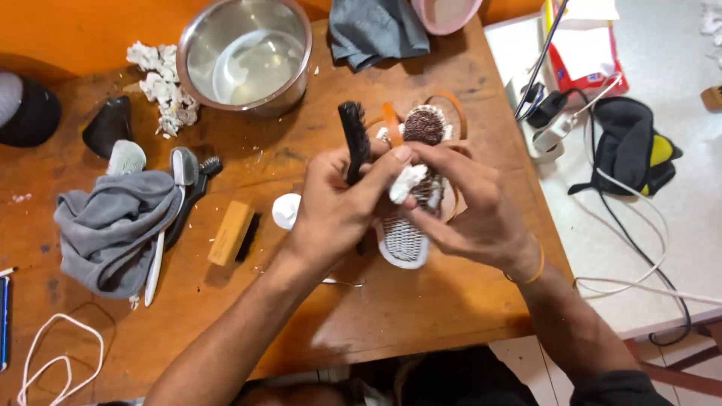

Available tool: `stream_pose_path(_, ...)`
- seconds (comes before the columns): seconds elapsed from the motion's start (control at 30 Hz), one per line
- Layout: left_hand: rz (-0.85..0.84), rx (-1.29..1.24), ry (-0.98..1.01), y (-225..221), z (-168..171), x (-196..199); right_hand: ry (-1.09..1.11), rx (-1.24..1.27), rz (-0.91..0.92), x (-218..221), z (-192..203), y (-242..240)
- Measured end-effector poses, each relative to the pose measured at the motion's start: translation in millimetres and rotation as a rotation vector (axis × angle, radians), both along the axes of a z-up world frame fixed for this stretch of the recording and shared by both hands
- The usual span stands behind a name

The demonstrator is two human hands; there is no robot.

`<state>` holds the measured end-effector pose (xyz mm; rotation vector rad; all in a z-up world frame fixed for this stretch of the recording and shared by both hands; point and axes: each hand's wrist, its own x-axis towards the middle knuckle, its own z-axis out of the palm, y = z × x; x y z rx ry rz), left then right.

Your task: Cleaning the exterior of a woven bag using a spray cleaner and a small brush on a workbench.

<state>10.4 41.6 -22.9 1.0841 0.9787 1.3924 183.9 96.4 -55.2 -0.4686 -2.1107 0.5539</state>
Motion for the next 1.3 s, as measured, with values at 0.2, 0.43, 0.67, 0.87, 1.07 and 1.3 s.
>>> stream_pose_path(0.2, -0.007, 0.049, 0.181, -4, 23, -18, -0.002, -0.222, 0.105, 16, 15, 3)
stream_pose_path(0.43, 0.313, 0.369, 0.623, -28, 37, -7, 0.122, -0.662, 0.383, 15, 6, 16)
stream_pose_path(0.67, 0.196, 0.487, 0.948, -29, 14, 15, 0.111, -0.592, 0.479, 18, -27, 23)
stream_pose_path(0.87, 0.100, 0.512, 1.143, -21, 0, 3, 0.053, -0.571, 0.454, 5, -22, 22)
stream_pose_path(1.07, 0.099, 0.507, 1.290, -13, -22, -2, 0.144, -0.657, 0.578, 4, -36, 27)
stream_pose_path(1.3, 0.098, 0.499, 1.295, -18, -20, 0, 0.144, -0.772, 0.567, 11, -25, 26)
